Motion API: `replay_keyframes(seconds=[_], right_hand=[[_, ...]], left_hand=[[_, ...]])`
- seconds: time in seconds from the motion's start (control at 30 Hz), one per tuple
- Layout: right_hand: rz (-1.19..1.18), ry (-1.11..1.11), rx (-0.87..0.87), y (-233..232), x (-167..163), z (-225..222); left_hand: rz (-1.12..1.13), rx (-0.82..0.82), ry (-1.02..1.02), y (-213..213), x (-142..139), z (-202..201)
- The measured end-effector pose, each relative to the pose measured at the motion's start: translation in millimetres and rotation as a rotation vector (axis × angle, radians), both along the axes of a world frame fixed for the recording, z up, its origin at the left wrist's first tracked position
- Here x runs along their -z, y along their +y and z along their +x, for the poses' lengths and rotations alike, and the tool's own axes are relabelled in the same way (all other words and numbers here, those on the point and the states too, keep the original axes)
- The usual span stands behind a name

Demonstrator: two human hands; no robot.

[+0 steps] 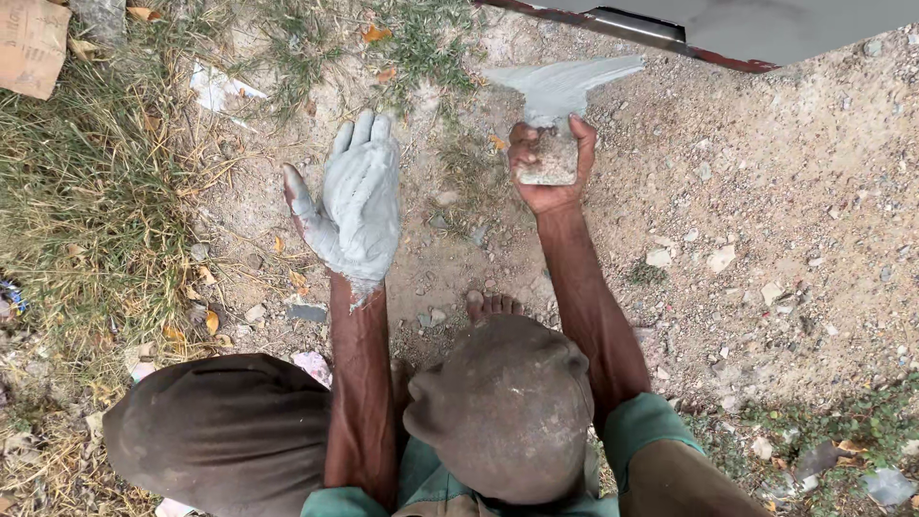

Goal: The person sits on the ground next to a gray metal cabinet and applies gray putty to its surface using a small hand trowel, spreading the compound over worn and patched areas and reloading putty onto the trowel by hand. At the end the person stands up and walks away from the cabinet.

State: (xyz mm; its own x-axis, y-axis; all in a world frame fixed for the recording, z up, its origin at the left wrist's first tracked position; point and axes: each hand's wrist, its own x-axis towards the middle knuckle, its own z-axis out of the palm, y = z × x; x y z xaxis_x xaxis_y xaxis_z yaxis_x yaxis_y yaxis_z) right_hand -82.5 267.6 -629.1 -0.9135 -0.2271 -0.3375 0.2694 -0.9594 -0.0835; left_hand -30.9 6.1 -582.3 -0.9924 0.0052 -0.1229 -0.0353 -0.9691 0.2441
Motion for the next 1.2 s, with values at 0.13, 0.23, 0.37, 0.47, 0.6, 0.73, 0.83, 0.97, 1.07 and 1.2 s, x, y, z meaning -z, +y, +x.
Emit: replay_keyframes(seconds=[0.13,0.23,0.37,0.47,0.6,0.73,0.83,0.97,1.07,1.2], right_hand=[[-0.107,-0.068,0.147,-6.4,14.3,-51.0],[-0.171,-0.091,0.172,-12.2,22.3,-77.5],[-0.192,-0.104,0.216,-20.2,28.3,-89.4],[-0.257,-0.143,0.207,-24.8,29.0,-97.3],[-0.452,-0.264,0.276,-28.8,20.0,-115.9],[-0.298,-0.088,0.194,-27.0,8.1,-90.3],[-0.176,-0.066,0.08,-14.0,6.9,-11.1],[-0.106,0.064,-0.153,5.9,-1.4,82.8],[0.341,0.2,-0.304,8.4,-22.6,106.7],[1.63,0.7,-0.487,-8.2,-56.9,107.6]], left_hand=[[0.02,-0.022,-0.072,-14.9,38.2,16.6],[0.066,-0.068,-0.117,-26.3,53.4,23.3],[0.023,-0.076,-0.138,-32.3,60.6,27.3],[0.008,-0.077,-0.145,-33.0,62.5,27.4],[-0.01,-0.078,-0.145,-33.0,65.0,23.0],[-0.06,-0.064,-0.159,-29.4,71.5,20.7],[-0.168,-0.055,-0.2,-23.1,80.6,21.0],[0.231,0.213,-0.321,1.7,93.1,23.1],[0.589,0.288,-0.221,36.6,96.2,15.3],[0.502,0.148,-0.145,76.2,80.1,3.0]])
